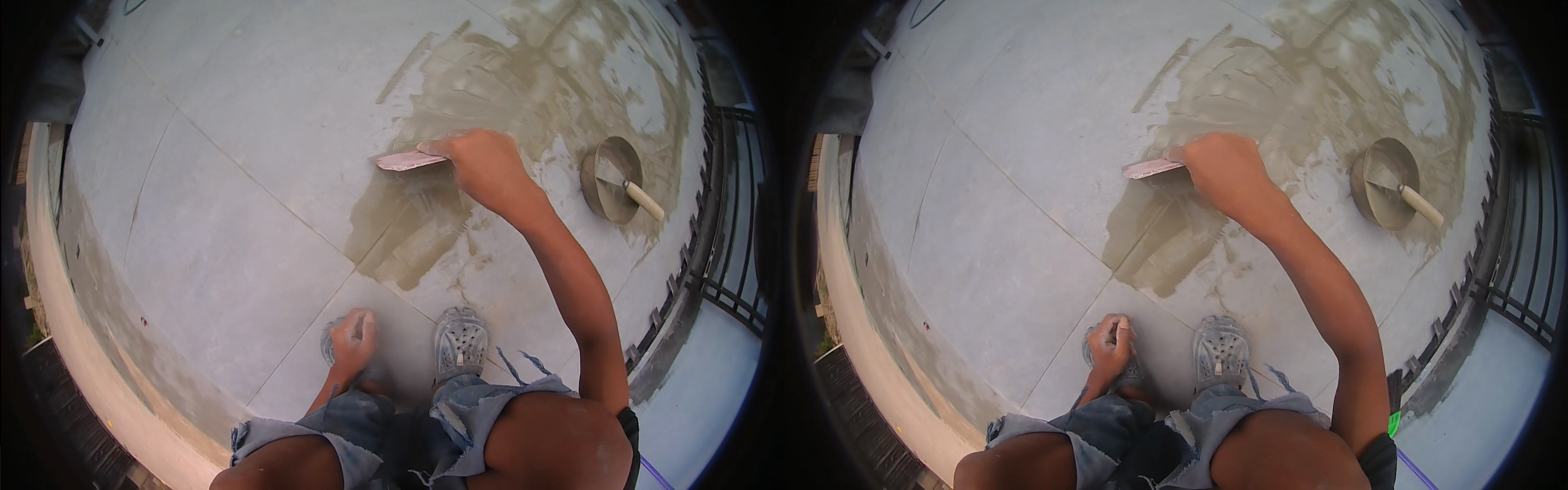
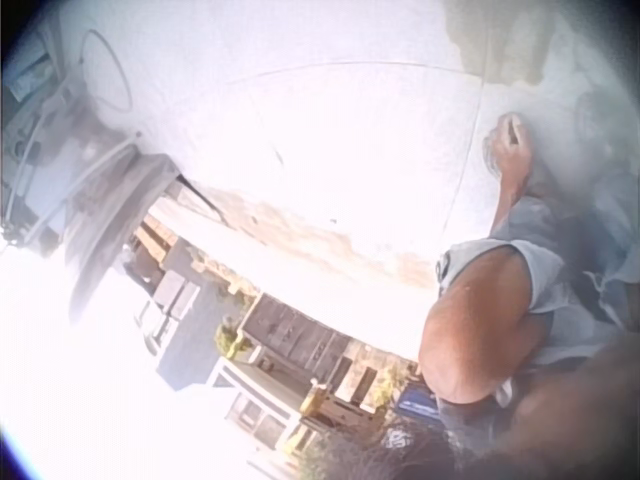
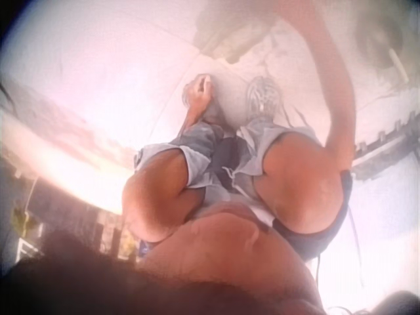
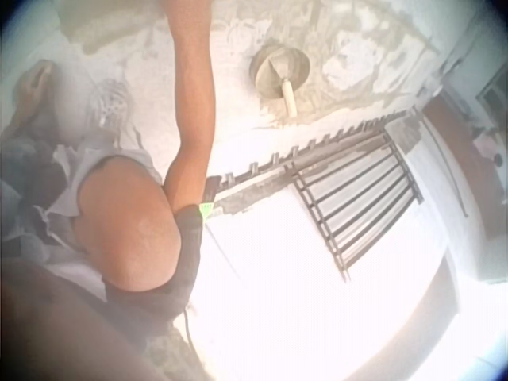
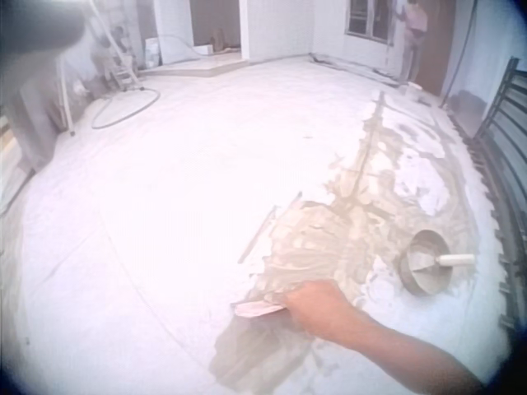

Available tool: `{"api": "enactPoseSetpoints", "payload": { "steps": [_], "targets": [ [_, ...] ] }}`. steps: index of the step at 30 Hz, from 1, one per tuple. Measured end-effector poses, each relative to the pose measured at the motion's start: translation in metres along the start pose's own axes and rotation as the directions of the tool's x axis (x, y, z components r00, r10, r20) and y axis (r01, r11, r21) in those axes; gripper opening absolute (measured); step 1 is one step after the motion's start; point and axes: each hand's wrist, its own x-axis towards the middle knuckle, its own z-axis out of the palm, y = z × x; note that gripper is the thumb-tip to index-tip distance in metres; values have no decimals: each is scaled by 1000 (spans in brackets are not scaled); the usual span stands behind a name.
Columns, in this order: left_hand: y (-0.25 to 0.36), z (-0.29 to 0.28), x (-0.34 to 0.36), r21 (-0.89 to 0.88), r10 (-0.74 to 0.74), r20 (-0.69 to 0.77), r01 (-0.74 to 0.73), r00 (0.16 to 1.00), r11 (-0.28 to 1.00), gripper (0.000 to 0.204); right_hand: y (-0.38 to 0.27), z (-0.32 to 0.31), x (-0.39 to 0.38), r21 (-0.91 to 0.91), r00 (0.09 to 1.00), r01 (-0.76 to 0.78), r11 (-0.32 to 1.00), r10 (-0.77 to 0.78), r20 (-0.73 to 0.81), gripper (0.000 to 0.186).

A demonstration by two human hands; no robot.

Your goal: The person uses a trowel to spread wet cement on a tiled floor. They repeatedly scoop and smooth the material across the surface, working in a small area near a metal railing.

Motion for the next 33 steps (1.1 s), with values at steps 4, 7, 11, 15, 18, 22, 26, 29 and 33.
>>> {"api": "enactPoseSetpoints", "payload": {
  "steps": [4,7,11,15,18,22,26,29,33],
  "targets": [
    [-13,-1,1,9,47,-23,-47,999,999,15,-2,19,-2,-19,985,146,989,-147,-92,21],
    [-18,-1,2,-2,52,-12,-52,999,999,15,-12,25,-11,-71,968,240,968,-244,-54,16],
    [-14,2,1,-47,43,5,-43,999,998,16,-28,6,-30,-101,960,277,956,-271,72,28],
    [-8,4,1,-57,40,28,-39,999,998,17,-24,-19,-63,-62,980,173,983,-178,-89,32],
    [-1,-2,-1,-19,28,7,-28,1000,999,17,-13,-42,-89,29,991,-104,994,106,-85,35],
    [-24,-5,0,75,171,-10,-170,985,983,24,17,-53,-111,263,880,-448,854,473,-38,36],
    [-26,5,3,93,212,-5,-211,977,973,22,60,-23,-134,641,799,-460,615,601,-4,36],
    [-13,-2,0,85,91,12,-91,996,992,19,62,5,-134,708,797,-455,540,601,54,37],
    [2,-6,0,93,-11,41,7,999,996,21,39,16,-127,766,834,-452,458,522,180,38]
  ]
}}
